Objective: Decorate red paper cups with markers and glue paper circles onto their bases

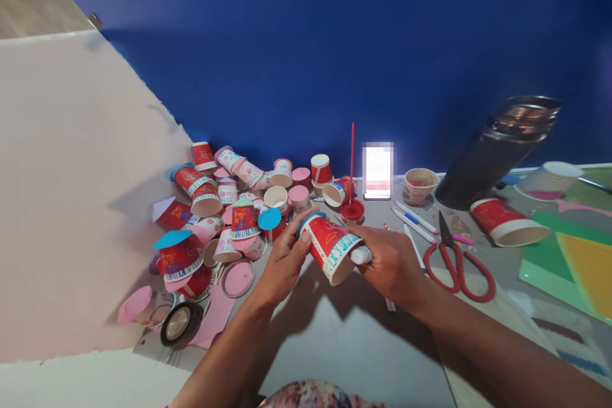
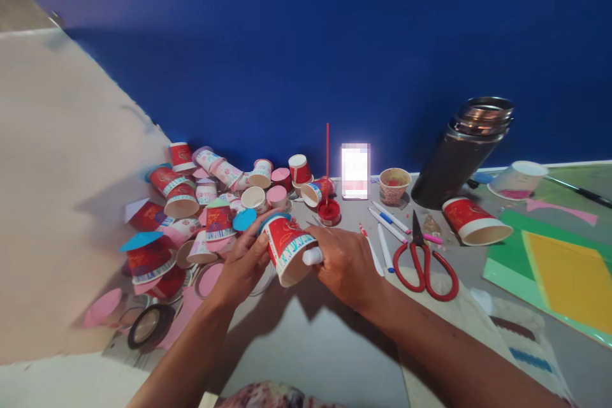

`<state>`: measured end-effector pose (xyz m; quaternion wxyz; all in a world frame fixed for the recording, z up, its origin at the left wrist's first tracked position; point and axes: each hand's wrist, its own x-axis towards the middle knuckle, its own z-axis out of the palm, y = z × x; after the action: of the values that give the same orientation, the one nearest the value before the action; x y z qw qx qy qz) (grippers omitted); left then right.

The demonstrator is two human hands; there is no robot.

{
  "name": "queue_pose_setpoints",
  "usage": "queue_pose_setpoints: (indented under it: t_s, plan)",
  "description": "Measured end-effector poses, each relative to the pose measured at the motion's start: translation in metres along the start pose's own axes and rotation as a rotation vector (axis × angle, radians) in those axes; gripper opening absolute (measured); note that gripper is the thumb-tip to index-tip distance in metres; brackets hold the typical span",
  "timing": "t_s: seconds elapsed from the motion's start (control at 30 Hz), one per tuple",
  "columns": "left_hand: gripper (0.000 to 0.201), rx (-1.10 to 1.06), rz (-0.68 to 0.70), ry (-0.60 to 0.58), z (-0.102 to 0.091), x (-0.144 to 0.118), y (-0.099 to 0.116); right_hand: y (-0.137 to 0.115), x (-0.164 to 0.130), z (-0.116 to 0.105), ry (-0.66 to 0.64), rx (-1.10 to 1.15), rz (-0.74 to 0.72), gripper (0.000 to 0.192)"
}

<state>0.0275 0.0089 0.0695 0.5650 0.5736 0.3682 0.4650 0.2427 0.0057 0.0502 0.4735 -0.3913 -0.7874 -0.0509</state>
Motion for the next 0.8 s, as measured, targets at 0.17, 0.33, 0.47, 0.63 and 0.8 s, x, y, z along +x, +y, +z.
queue_pose_setpoints:
  t_s: [0.17, 0.33, 0.47, 0.63, 0.8]
  plan:
    - [0.057, -0.031, -0.003, -0.006, 0.0009, -0.0004, -0.0009, -0.0007, 0.0001, 0.0002, 0.006, 0.020, 0.025, 0.027]
    - [0.055, -0.024, -0.004, 0.006, 0.0009, -0.0013, -0.0021, -0.0003, -0.0002, 0.0001, -0.003, 0.021, 0.027, 0.028]
    - [0.058, -0.028, -0.012, 0.017, 0.0013, -0.0020, -0.0033, 0.0000, -0.0005, 0.0007, 0.001, 0.010, 0.031, 0.027]
    - [0.057, -0.010, -0.004, 0.028, 0.0021, -0.0042, -0.0035, -0.0004, -0.0009, 0.0015, 0.004, 0.015, 0.031, 0.029]
    - [0.055, -0.007, -0.008, 0.033, 0.0022, -0.0053, -0.0026, -0.0003, -0.0021, 0.0026, 0.019, 0.013, 0.025, 0.029]
